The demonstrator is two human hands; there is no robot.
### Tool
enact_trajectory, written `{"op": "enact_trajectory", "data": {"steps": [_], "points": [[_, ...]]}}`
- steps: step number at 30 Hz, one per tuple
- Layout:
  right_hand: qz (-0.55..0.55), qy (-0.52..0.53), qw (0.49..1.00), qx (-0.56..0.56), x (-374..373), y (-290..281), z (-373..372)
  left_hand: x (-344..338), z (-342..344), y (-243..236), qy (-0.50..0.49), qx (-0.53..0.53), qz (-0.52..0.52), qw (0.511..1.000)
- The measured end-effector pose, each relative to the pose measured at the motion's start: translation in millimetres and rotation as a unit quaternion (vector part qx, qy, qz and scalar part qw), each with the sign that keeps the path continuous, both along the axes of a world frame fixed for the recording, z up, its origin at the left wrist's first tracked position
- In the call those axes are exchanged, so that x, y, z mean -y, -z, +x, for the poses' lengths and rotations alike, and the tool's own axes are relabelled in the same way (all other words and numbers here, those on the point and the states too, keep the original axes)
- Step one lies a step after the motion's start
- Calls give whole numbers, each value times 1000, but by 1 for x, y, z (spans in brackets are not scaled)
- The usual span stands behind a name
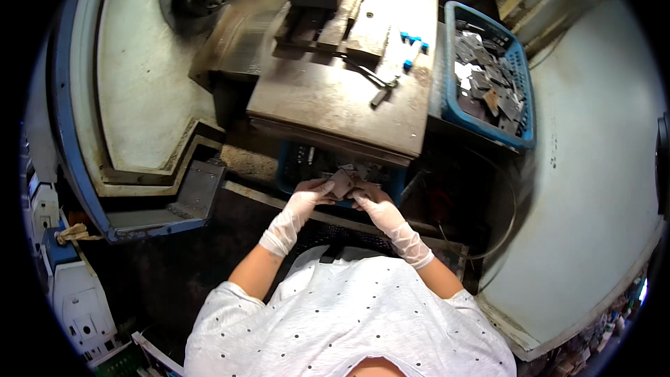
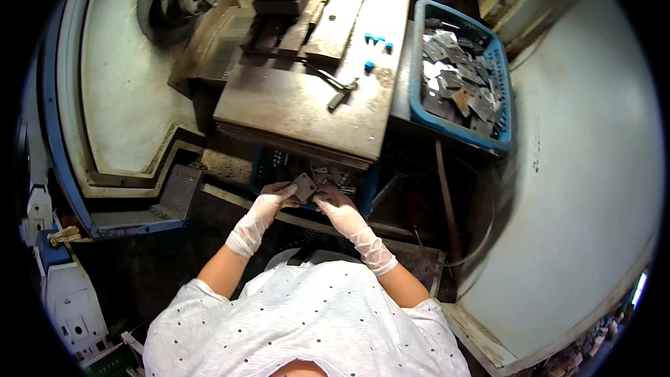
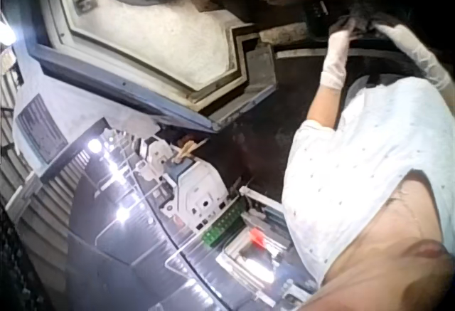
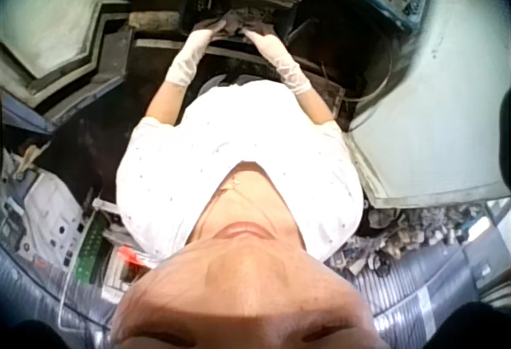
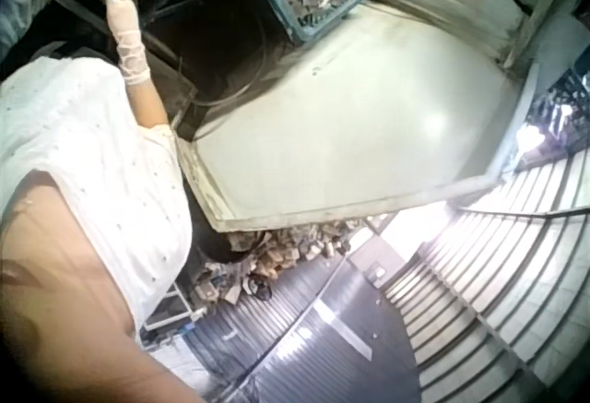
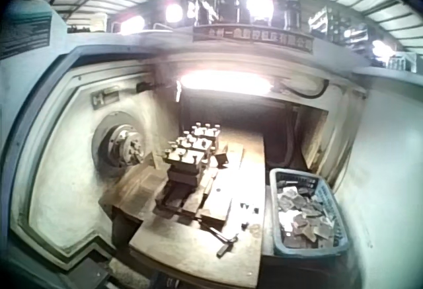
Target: The person operates a CNC lathe, repeatedly opening the machine door, removing small metal parts from the chuck, and placing them into a red basket. The person also uses a tool to clear metal shavings from the machine bed and wipes the interior surfaces before closing the door.
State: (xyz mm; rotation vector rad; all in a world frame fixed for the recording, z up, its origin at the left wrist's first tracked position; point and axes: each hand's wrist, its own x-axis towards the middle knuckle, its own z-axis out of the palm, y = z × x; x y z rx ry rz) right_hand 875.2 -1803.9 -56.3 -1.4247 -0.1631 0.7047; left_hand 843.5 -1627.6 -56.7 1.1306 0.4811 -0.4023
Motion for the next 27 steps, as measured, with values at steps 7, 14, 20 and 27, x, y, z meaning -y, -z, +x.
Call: {"op": "enact_trajectory", "data": {"steps": [7, 14, 20, 27], "points": [[86, -113, 990, 5, -81, -33, 16, -61, -32, -33, -43, 56, -55, 996], [33, -135, 892, 430, -122, -87, 44, -91, -19, -49, -2, 122, -394, 911], [48, -21, 949, 309, -105, -102, 45, -127, 64, -81, -212, 314, 285, 880], [-42, 76, 953, 290, -39, -99, 35, -213, 217, -132, -190, 314, 721, 588]]}}
